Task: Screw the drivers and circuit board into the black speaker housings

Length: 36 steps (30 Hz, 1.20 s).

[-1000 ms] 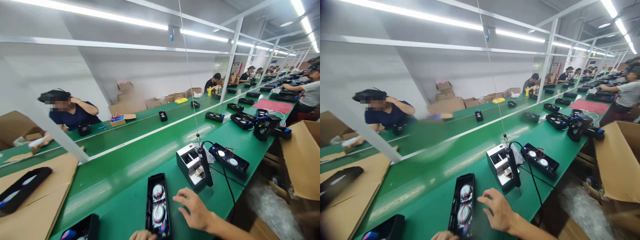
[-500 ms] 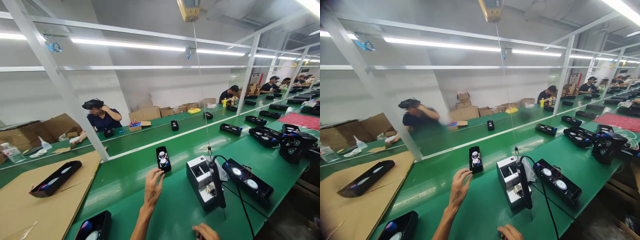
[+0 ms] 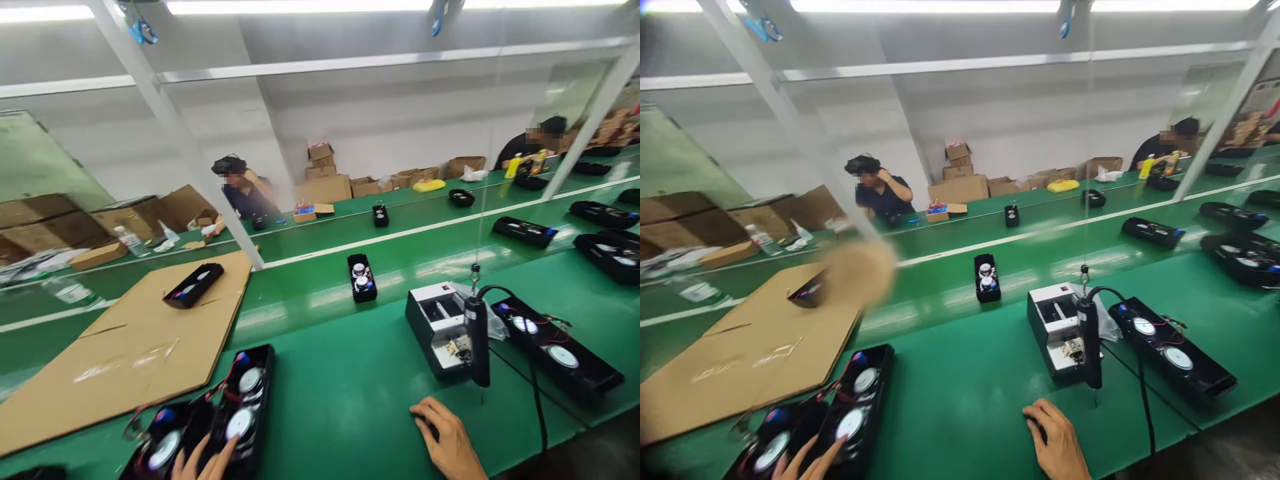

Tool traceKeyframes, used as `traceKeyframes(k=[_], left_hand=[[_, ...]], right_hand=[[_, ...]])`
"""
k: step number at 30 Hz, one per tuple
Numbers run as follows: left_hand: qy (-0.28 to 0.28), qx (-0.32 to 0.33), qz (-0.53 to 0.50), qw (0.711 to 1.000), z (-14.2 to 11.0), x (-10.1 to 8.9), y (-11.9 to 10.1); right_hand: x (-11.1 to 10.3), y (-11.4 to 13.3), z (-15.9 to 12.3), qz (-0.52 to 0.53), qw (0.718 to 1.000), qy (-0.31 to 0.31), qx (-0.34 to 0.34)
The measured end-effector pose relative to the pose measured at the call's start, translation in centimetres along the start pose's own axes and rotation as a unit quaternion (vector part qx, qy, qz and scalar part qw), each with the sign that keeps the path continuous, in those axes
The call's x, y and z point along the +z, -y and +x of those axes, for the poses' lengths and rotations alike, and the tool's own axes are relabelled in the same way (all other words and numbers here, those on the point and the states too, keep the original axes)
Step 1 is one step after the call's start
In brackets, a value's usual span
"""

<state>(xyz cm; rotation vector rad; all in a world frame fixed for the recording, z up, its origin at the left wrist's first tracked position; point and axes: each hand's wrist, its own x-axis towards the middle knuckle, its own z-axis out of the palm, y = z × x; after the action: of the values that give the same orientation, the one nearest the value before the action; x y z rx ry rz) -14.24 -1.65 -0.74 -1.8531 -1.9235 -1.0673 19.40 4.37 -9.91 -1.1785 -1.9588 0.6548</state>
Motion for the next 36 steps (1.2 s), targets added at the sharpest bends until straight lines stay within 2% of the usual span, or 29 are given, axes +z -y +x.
traceKeyframes(k=[3, 5, 9, 11, 14, 17, 20, 22, 23, 25, 27, 29, 30, 32, 34, 36], left_hand=[[0.034, -0.015, 0.018, 0.999, -1.6, -0.2, -1.6], [0.054, -0.02, 0.019, 0.998, -2.6, 0.2, -2.7], [0.101, 0.002, -0.024, 0.995, -4.4, 2.6, -7.0], [0.135, 0.031, -0.068, 0.988, -4.7, 3.1, -9.5], [0.151, 0.069, -0.145, 0.976, -4.0, 1.5, -11.1], [0.089, 0.052, -0.19, 0.976, -2.0, -1.3, -9.2], [0.043, -0.028, -0.165, 0.985, -0.6, -2.7, -5.6], [0.062, -0.074, -0.156, 0.983, -0.6, -2.1, -3.5], [0.082, -0.086, -0.164, 0.979, -0.9, -1.5, -2.7], [0.134, -0.093, -0.2, 0.966, -1.8, 0.1, -1.7], [0.183, -0.094, -0.243, 0.948, -2.7, 1.5, -1.5], [0.209, -0.104, -0.276, 0.932, -3.4, 2.6, -1.8], [0.212, -0.112, -0.288, 0.927, -3.7, 3.0, -1.9], [0.208, -0.125, -0.303, 0.921, -4.0, 3.4, -2.0], [0.206, -0.132, -0.314, 0.918, -4.1, 3.5, -2.0], [0.21, -0.132, -0.32, 0.914, -4.2, 3.5, -1.7]], right_hand=[[0.7, 1.2, -1.7, 0.019, 0.999, 0.009, 0.032], [1.6, 3.0, -3.1, 0.031, 0.998, 0.032, 0.036], [4.2, 6.8, -4.6, 0.041, 0.996, 0.071, -0.019], [4.9, 7.3, -4.2, 0.035, 0.998, 0.041, -0.042], [3.6, 6.1, -2.4, 0.023, 0.999, 0.02, -0.04], [-0.2, 4.2, 0.2, 0.034, 0.994, 0.089, -0.052], [-4.7, 2.6, 2.5, 0.041, 0.985, 0.16, -0.051], [-7.1, 2.1, 3.0, 0.033, 0.984, 0.175, -0.022], [-8.0, 2.0, 2.8, 0.028, 0.986, 0.163, -0.006], [-8.9, 2.2, 1.5, 0.027, 0.996, 0.089, 0.011], [-8.7, 3.0, -0.8, 0.05, 0.998, -0.018, 0.019], [-7.5, 4.3, -3.3, 0.099, 0.991, -0.077, 0.047], [-6.5, 5.2, -4.5, 0.131, 0.986, -0.072, 0.075], [-4.2, 7.0, -6.4, 0.209, 0.966, -0.007, 0.151], [-1.6, 8.8, -7.5, 0.29, 0.924, 0.064, 0.241], [0.8, 10.3, -7.8, 0.368, 0.872, 0.092, 0.31]])
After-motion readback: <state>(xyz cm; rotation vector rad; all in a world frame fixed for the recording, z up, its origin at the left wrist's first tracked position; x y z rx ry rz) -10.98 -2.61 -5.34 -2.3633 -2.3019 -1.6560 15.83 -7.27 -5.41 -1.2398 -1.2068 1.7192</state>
